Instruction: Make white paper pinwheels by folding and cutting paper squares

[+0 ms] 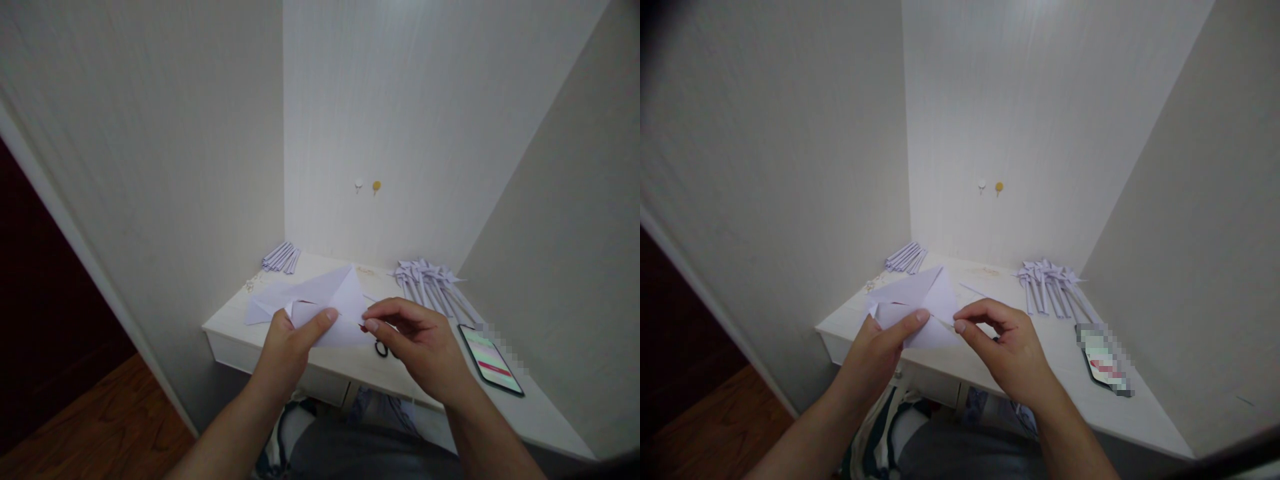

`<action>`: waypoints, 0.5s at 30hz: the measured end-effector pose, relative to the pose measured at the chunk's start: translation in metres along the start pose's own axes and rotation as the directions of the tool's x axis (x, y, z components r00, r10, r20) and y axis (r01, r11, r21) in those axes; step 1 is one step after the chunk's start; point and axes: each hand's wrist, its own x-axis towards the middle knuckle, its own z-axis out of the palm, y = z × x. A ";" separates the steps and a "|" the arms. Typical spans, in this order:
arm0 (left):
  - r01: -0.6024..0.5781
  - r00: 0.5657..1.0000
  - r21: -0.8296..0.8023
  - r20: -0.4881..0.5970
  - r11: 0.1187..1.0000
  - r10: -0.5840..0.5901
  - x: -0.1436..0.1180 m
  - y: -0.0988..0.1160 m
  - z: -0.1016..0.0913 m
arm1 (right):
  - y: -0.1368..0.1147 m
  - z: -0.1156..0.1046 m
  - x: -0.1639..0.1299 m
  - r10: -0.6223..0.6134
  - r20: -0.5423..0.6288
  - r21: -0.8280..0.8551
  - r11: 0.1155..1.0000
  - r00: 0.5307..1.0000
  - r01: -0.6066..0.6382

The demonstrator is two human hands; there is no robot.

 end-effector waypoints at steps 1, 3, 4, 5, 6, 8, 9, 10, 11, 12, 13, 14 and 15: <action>-0.001 1.000 0.003 -0.003 1.000 0.001 0.000 0.001 0.000 | 0.000 0.000 0.000 0.001 -0.004 0.004 1.000 1.000 -0.001; -0.007 1.000 0.008 -0.006 1.000 0.007 -0.001 0.002 0.001 | 0.000 0.001 -0.001 0.011 -0.012 0.018 1.000 1.000 -0.011; -0.011 1.000 0.011 -0.009 1.000 0.011 -0.002 0.002 0.001 | 0.000 0.001 -0.001 0.017 -0.017 0.026 1.000 1.000 -0.017; -0.012 1.000 0.015 -0.013 1.000 0.012 -0.002 0.003 0.001 | 0.000 0.002 -0.001 0.024 -0.024 0.034 0.999 0.999 -0.023; -0.011 1.000 0.019 -0.015 1.000 0.011 -0.002 0.003 0.002 | 0.000 0.002 -0.001 0.030 -0.033 0.040 0.999 0.999 -0.029; -0.002 1.000 0.023 -0.017 1.000 0.003 -0.003 0.003 0.002 | 0.000 0.003 -0.001 0.034 -0.046 0.041 0.999 0.998 -0.032; -0.001 1.000 0.024 -0.015 1.000 0.001 -0.003 0.003 0.002 | 0.000 0.003 0.000 0.031 -0.051 0.037 0.999 0.998 -0.029; -0.004 1.000 0.024 -0.012 1.000 0.004 -0.002 0.003 0.002 | 0.000 0.003 0.000 0.025 -0.053 0.033 0.999 0.998 -0.024; -0.009 1.000 0.025 -0.009 1.000 0.009 -0.002 0.003 0.002 | 0.000 0.003 0.000 0.019 -0.054 0.030 0.999 0.998 -0.018; -0.015 1.000 0.028 -0.008 1.000 0.015 -0.002 0.002 0.001 | 0.000 0.003 0.000 0.012 -0.055 0.030 0.999 0.998 -0.011; -0.020 1.000 0.030 -0.009 0.999 0.020 -0.001 0.002 0.001 | 0.000 0.004 0.000 0.008 -0.057 0.033 0.999 0.998 -0.006; -0.024 1.000 0.031 -0.010 0.999 0.025 -0.001 0.002 0.001 | 0.000 0.004 0.000 0.006 -0.059 0.037 0.999 0.998 -0.004; -0.027 1.000 0.029 -0.009 0.999 0.027 0.000 0.001 0.001 | 0.000 0.004 0.001 0.008 -0.061 0.041 0.999 0.998 -0.005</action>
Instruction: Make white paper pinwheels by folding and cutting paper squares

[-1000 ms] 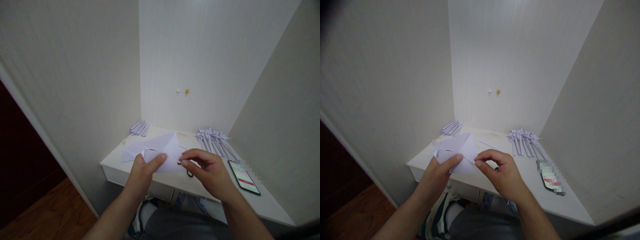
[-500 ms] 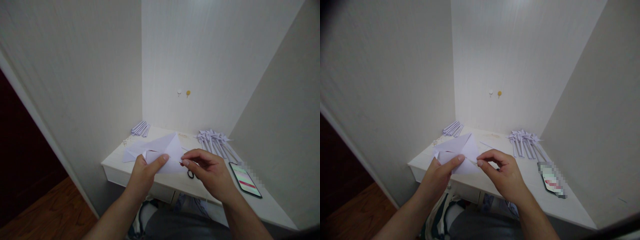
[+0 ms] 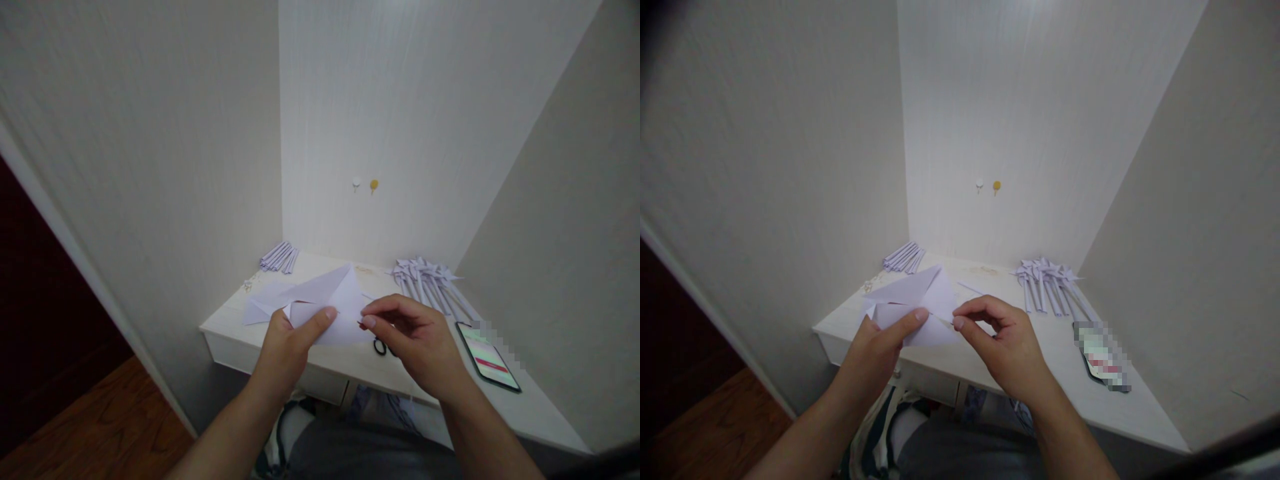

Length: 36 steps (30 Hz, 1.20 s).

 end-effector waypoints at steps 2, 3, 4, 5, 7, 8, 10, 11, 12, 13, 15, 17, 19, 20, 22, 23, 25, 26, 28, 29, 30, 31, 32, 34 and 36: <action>0.001 1.000 -0.009 0.004 1.000 -0.001 0.000 0.001 0.001 | 0.000 0.001 0.000 0.012 -0.006 0.006 1.000 1.000 -0.012; 0.001 1.000 -0.012 0.007 1.000 -0.001 0.000 0.001 0.001 | 0.000 0.001 0.001 0.019 -0.009 0.007 1.000 1.000 -0.019; 0.000 1.000 -0.013 0.009 1.000 0.000 -0.001 0.002 0.002 | 0.001 0.001 0.001 0.026 -0.013 0.009 1.000 1.000 -0.026; -0.001 1.000 -0.011 0.008 1.000 0.001 -0.001 0.003 0.002 | 0.001 0.001 0.001 0.032 -0.017 0.012 0.999 0.999 -0.031; -0.004 1.000 -0.005 0.005 1.000 0.004 -0.002 0.004 0.004 | 0.001 0.001 0.001 0.041 -0.025 0.018 0.999 0.999 -0.040; -0.003 1.000 -0.001 0.003 1.000 0.003 -0.002 0.005 0.004 | 0.001 0.001 0.002 0.044 -0.030 0.020 0.999 0.999 -0.043; -0.001 1.000 0.007 -0.004 1.000 0.001 -0.003 0.005 0.005 | 0.000 0.001 0.001 0.048 -0.037 0.020 0.999 0.998 -0.047; -0.002 1.000 0.013 -0.007 1.000 0.002 -0.003 0.005 0.006 | -0.001 0.001 0.001 0.049 -0.039 0.017 0.999 0.998 -0.048; -0.006 1.000 0.017 -0.011 1.000 0.006 -0.003 0.005 0.006 | -0.001 0.001 0.001 0.049 -0.041 0.015 0.999 0.998 -0.049; -0.011 1.000 0.021 -0.018 1.000 0.012 -0.003 0.005 0.006 | -0.001 0.001 0.001 0.051 -0.044 0.014 0.999 0.998 -0.050; -0.023 0.999 0.024 -0.031 0.999 0.024 -0.003 0.004 0.006 | -0.002 0.002 0.001 0.054 -0.047 0.020 0.998 0.997 -0.053; -0.027 0.998 0.020 -0.048 0.999 0.028 -0.003 0.002 0.006 | -0.002 0.002 0.001 0.054 -0.052 0.028 0.998 0.997 -0.052; -0.015 0.999 0.015 -0.048 1.000 0.015 -0.003 0.001 0.006 | -0.002 0.002 0.001 0.049 -0.057 0.033 0.998 0.997 -0.047; -0.006 0.999 0.010 -0.041 1.000 0.007 -0.002 0.001 0.005 | -0.002 0.003 0.001 0.045 -0.058 0.032 0.999 0.997 -0.043; -0.003 0.999 0.005 -0.032 1.000 0.003 -0.002 0.001 0.005 | -0.002 0.003 0.002 0.041 -0.057 0.031 0.999 0.998 -0.040; -0.007 0.999 0.011 -0.031 1.000 0.008 -0.002 0.001 0.005 | -0.002 0.003 0.002 0.043 -0.055 0.032 0.999 0.998 -0.042; -0.019 0.999 0.026 -0.033 0.999 0.020 -0.002 0.001 0.005 | -0.002 0.003 0.002 0.051 -0.051 0.034 0.998 0.997 -0.049; -0.020 0.999 0.031 -0.032 0.999 0.021 -0.002 0.002 0.004 | -0.002 0.003 0.002 0.055 -0.052 0.037 0.998 0.997 -0.053; -0.015 1.000 0.031 -0.019 0.999 0.016 -0.002 0.002 0.004 | -0.001 0.003 0.002 0.059 -0.054 0.045 0.997 0.997 -0.056; -0.013 1.000 0.029 -0.014 0.999 0.013 -0.001 0.001 0.003 | -0.001 0.003 0.002 0.058 -0.055 0.049 0.997 0.997 -0.056; -0.011 1.000 0.031 -0.011 0.999 0.011 -0.001 0.001 0.003 | -0.001 0.003 0.001 0.058 -0.055 0.052 0.997 0.997 -0.055; -0.012 1.000 0.035 -0.013 0.999 0.013 0.000 0.001 0.003 | 0.000 0.004 0.001 0.057 -0.054 0.054 0.997 0.997 -0.054; -0.016 1.000 0.040 -0.015 0.999 0.017 0.000 0.001 0.003 | 0.000 0.004 0.001 0.056 -0.051 0.055 0.997 0.997 -0.054; -0.025 1.000 0.038 -0.013 0.999 0.025 0.000 0.001 0.003 | 0.000 0.004 0.001 0.053 -0.050 0.053 0.997 0.997 -0.050; -0.031 0.999 0.024 -0.009 0.999 0.032 -0.001 0.001 0.003 | 0.000 0.004 0.001 0.045 -0.049 0.052 0.998 0.998 -0.042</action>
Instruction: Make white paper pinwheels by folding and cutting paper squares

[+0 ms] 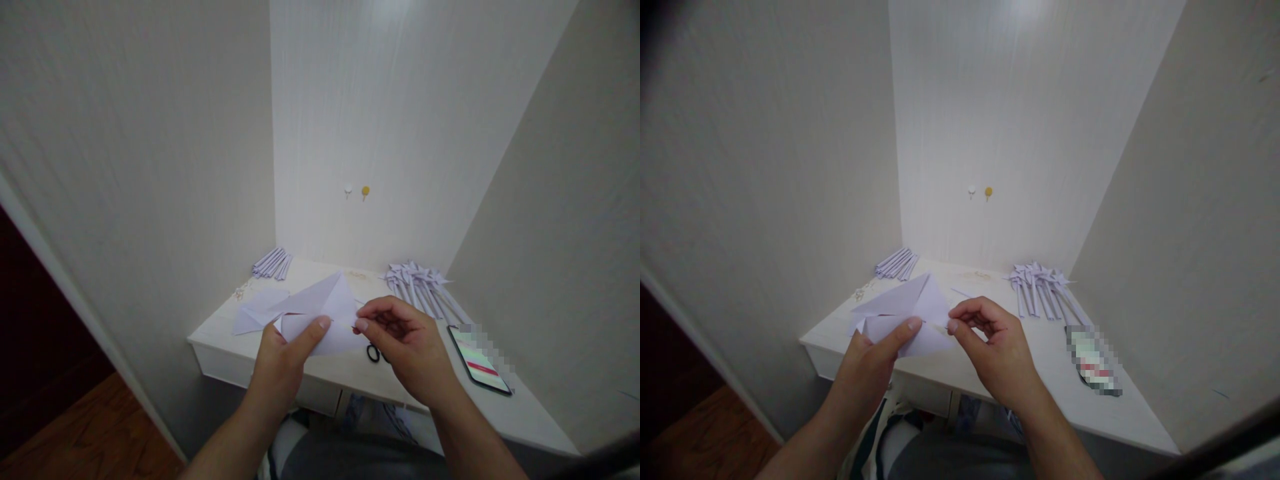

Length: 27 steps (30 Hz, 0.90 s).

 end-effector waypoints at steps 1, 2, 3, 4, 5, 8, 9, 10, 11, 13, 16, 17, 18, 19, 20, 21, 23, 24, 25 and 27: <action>0.004 1.000 -0.006 0.005 1.000 -0.004 0.000 0.001 0.000 | 0.000 0.000 0.000 -0.006 0.001 0.002 1.000 1.000 0.006; 0.008 1.000 -0.010 0.006 1.000 -0.008 0.000 0.001 0.000 | 0.000 0.000 0.000 -0.013 0.002 0.005 1.000 1.000 0.013; 0.012 1.000 -0.012 0.006 1.000 -0.011 -0.001 0.002 0.000 | 0.000 0.001 0.000 -0.020 0.004 0.009 1.000 1.000 0.020; 0.015 1.000 -0.012 0.007 1.000 -0.015 -0.001 0.003 0.001 | 0.000 0.001 0.000 -0.028 0.005 0.014 1.000 1.000 0.028; 0.017 1.000 -0.009 0.008 1.000 -0.017 -0.001 0.003 0.001 | 0.000 0.001 0.000 -0.035 0.005 0.016 0.999 0.999 0.035; 0.003 1.000 0.005 -0.027 1.000 -0.003 -0.001 0.002 0.002 | -0.001 0.000 0.000 -0.034 0.010 0.000 0.999 0.999 0.034; -0.001 0.999 0.012 -0.043 1.000 0.001 -0.001 0.001 0.002 | -0.001 0.000 0.000 -0.024 0.016 -0.013 1.000 1.000 0.025; -0.004 0.998 0.017 -0.057 1.000 0.005 -0.001 0.000 0.002 | -0.002 0.000 -0.001 -0.013 0.024 -0.026 1.000 1.000 0.013; -0.003 0.998 0.021 -0.058 1.000 0.004 0.000 -0.001 0.002 | -0.002 0.000 -0.001 0.001 0.032 -0.036 0.999 0.999 0.001; 0.004 0.999 0.031 -0.032 1.000 -0.003 0.001 -0.002 0.001 | -0.003 -0.001 -0.002 0.025 0.042 -0.045 0.999 0.999 -0.023; 0.004 1.000 0.045 -0.023 0.999 -0.003 0.002 -0.002 -0.001 | -0.003 -0.003 -0.002 0.050 0.078 -0.045 0.998 0.996 -0.047; 0.009 1.000 0.046 -0.022 0.999 -0.008 0.002 -0.002 -0.002 | -0.003 -0.004 -0.001 0.052 0.090 -0.043 0.998 0.995 -0.048; 0.024 1.000 0.042 -0.008 0.999 -0.024 0.002 -0.001 -0.003 | -0.003 -0.005 -0.001 0.049 0.096 -0.036 0.998 0.994 -0.046; 0.050 0.998 0.039 0.029 0.998 -0.051 0.002 -0.001 -0.004 | -0.003 -0.006 0.000 0.040 0.088 -0.021 0.999 0.995 -0.038; 0.083 0.992 0.044 0.090 0.996 -0.087 0.003 -0.001 -0.005 | -0.003 -0.007 0.001 0.026 0.071 -0.001 1.000 0.997 -0.026; 0.119 0.978 0.060 0.165 0.991 -0.127 0.003 -0.002 -0.006 | -0.003 -0.008 0.002 0.008 0.049 0.020 1.000 0.999 -0.009; 0.161 0.933 0.133 0.303 0.978 -0.194 0.005 -0.004 -0.008 | -0.004 -0.009 0.002 -0.025 0.029 0.026 0.999 0.999 0.025; 0.160 0.911 0.176 0.353 0.971 -0.214 0.006 -0.005 -0.010 | -0.005 -0.009 0.002 -0.033 0.038 -0.001 0.999 0.999 0.033; 0.150 0.893 0.212 0.390 0.966 -0.224 0.007 -0.006 -0.011 | -0.006 -0.009 0.002 -0.034 0.051 -0.041 0.999 0.998 0.036; 0.128 0.876 0.248 0.425 0.960 -0.227 0.009 -0.008 -0.013 | -0.006 -0.009 0.001 -0.013 0.067 -0.125 0.992 0.998 0.021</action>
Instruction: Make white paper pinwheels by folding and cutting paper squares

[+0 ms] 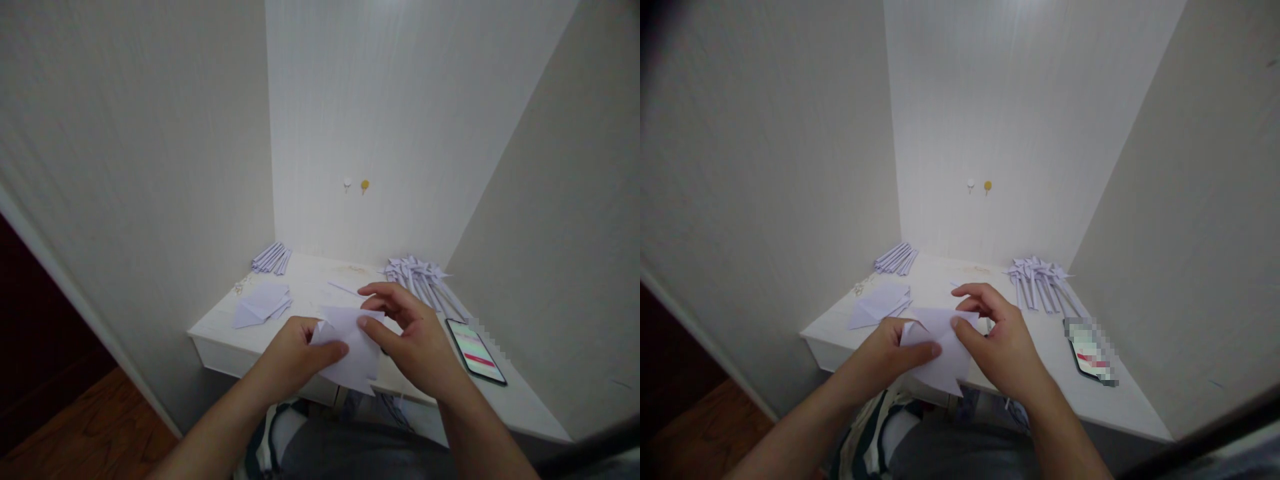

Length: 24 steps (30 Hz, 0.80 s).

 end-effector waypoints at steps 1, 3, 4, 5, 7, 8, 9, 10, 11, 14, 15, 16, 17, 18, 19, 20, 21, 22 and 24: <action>-0.006 1.000 -0.001 -0.003 1.000 0.006 0.001 -0.001 -0.001 | 0.000 0.000 -0.001 0.011 -0.002 -0.028 1.000 1.000 -0.011; -0.014 0.999 -0.030 -0.052 0.999 0.013 0.003 -0.001 -0.005 | 0.002 -0.001 -0.001 0.015 -0.020 -0.056 0.998 1.000 -0.016; -0.015 0.995 -0.053 -0.095 0.998 0.010 0.004 -0.001 -0.006 | 0.002 -0.001 -0.002 0.012 -0.021 -0.068 0.998 1.000 -0.014; -0.018 0.990 -0.081 -0.142 0.997 0.007 0.006 -0.001 -0.007 | 0.003 -0.002 -0.002 0.011 -0.011 -0.080 0.997 1.000 -0.012; -0.059 0.968 -0.171 -0.249 0.984 0.015 0.007 0.000 -0.007 | 0.005 -0.002 -0.002 0.021 0.035 -0.080 0.997 0.999 -0.018; -0.099 0.952 -0.232 -0.305 0.968 0.025 0.007 -0.001 -0.005 | 0.005 -0.001 -0.002 0.031 0.055 -0.055 0.998 0.998 -0.028; -0.147 0.935 -0.297 -0.354 0.944 0.034 0.007 -0.001 -0.003 | 0.006 0.000 -0.001 0.039 0.060 -0.013 0.999 0.997 -0.039; -0.188 0.924 -0.359 -0.381 0.914 0.040 0.006 -0.002 -0.001 | 0.006 0.002 -0.001 0.046 0.048 0.043 0.998 0.998 -0.048; -0.212 0.921 -0.413 -0.388 0.886 0.040 0.005 -0.003 0.002 | 0.007 0.004 -0.001 0.053 0.025 0.102 0.993 0.998 -0.055; -0.138 0.959 -0.476 -0.282 0.868 -0.003 0.001 -0.006 0.009 | 0.009 0.012 0.000 0.077 -0.021 0.232 0.970 0.997 -0.070; -0.107 0.967 -0.471 -0.253 0.876 -0.017 0.000 -0.007 0.011 | 0.009 0.015 0.000 0.083 -0.014 0.251 0.965 0.996 -0.076; -0.089 0.971 -0.464 -0.238 0.882 -0.028 0.000 -0.008 0.011 | 0.010 0.017 0.000 0.086 -0.004 0.262 0.962 0.996 -0.082; -0.082 0.972 -0.461 -0.235 0.884 -0.032 0.000 -0.009 0.011 | 0.010 0.018 0.000 0.087 0.004 0.267 0.960 0.996 -0.085; -0.087 0.971 -0.462 -0.238 0.883 -0.029 0.001 -0.009 0.011 | 0.010 0.020 0.000 0.084 0.009 0.265 0.961 0.996 -0.084; -0.096 0.970 -0.463 -0.243 0.881 -0.022 0.002 -0.009 0.010 | 0.010 0.020 0.000 0.079 0.011 0.253 0.964 0.997 -0.080; -0.101 0.969 -0.461 -0.248 0.882 -0.019 0.003 -0.009 0.009 | 0.009 0.020 0.000 0.074 0.018 0.227 0.971 0.997 -0.076; -0.101 0.968 -0.452 -0.252 0.886 -0.019 0.003 -0.009 0.008 | 0.008 0.020 0.000 0.069 0.033 0.187 0.980 0.997 -0.074; -0.100 0.966 -0.439 -0.256 0.893 -0.018 0.004 -0.008 0.007 | 0.007 0.018 0.000 0.065 0.055 0.138 0.988 0.996 -0.072; -0.101 0.965 -0.411 -0.263 0.906 -0.012 0.004 -0.007 0.004 | 0.003 0.013 -0.001 0.056 0.111 0.040 0.997 0.992 -0.060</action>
